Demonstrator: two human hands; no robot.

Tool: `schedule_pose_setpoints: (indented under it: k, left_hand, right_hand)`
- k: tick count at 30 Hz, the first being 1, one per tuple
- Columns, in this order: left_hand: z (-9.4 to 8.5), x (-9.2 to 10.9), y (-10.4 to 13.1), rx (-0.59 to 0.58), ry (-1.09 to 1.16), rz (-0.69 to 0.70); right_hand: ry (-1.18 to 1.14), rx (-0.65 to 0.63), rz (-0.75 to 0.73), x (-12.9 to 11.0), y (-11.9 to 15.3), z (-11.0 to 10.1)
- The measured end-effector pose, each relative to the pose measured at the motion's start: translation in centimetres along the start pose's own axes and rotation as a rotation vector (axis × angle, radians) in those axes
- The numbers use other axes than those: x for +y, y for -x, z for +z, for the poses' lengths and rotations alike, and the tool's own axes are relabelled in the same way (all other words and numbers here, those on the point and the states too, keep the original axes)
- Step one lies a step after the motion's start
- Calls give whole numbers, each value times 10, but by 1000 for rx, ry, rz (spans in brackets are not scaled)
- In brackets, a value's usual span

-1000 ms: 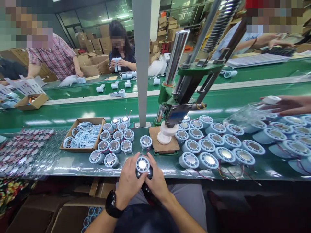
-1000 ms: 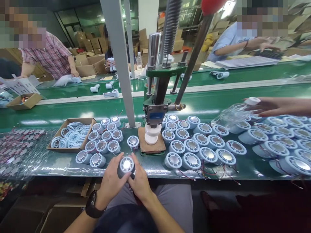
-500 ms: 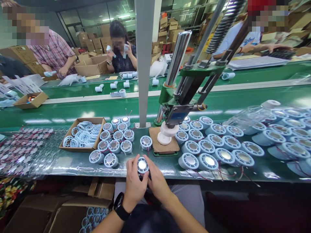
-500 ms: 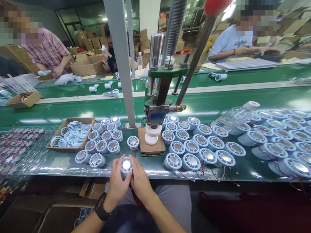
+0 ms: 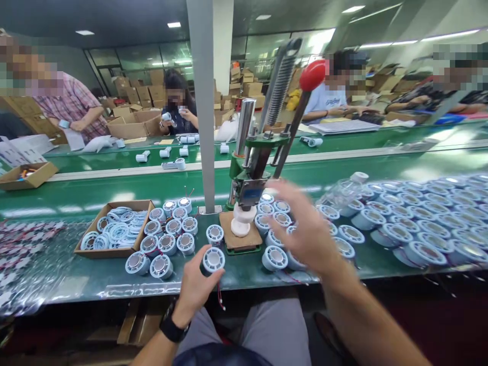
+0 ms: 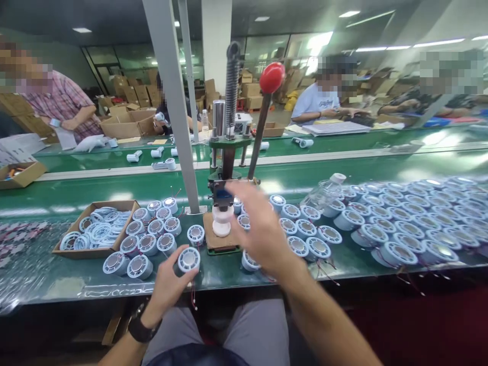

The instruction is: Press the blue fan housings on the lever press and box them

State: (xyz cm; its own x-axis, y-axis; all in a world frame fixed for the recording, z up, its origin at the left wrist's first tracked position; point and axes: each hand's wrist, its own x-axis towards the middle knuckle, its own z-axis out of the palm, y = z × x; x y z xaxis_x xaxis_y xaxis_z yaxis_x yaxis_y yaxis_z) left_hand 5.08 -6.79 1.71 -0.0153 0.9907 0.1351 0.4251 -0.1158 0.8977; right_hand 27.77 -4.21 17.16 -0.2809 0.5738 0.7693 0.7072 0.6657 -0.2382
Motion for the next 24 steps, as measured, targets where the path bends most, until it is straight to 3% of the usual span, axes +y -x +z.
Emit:
schedule_pose_setpoints:
  k: [2,4,6,9,12,15,19,21,24]
  left_hand:
    - [0,21,-24,0,39,64]
    - [6,38,-50,-24,71,110]
    - [19,49,-73,-55,86,138]
    - [44,53,-99,-87,115,158]
    - [65,51,-113,-136,170,166]
    - [73,49,-117,-194,186,178]
    - [67,50,-112,-222,150,172]
    - [62,49,-107,-223,111,183]
    - [49,42,-99,-184,12,191]
  right_hand:
    - [141,276,-1,14,-72,-40]
    - [160,389,86,30,-135,-62]
    - [3,283,230,47,-179,-64]
    - [-188,126,332,72,-206,-48]
    - [-209,204,234,93,-206,-32]
    - [-256,252,148,103,-209,-26]
    - [-308,297,195,79,-203,-44]
    - [-313,353,169,50,-170,-59]
    - [-199,507,99,5,-66,-61]
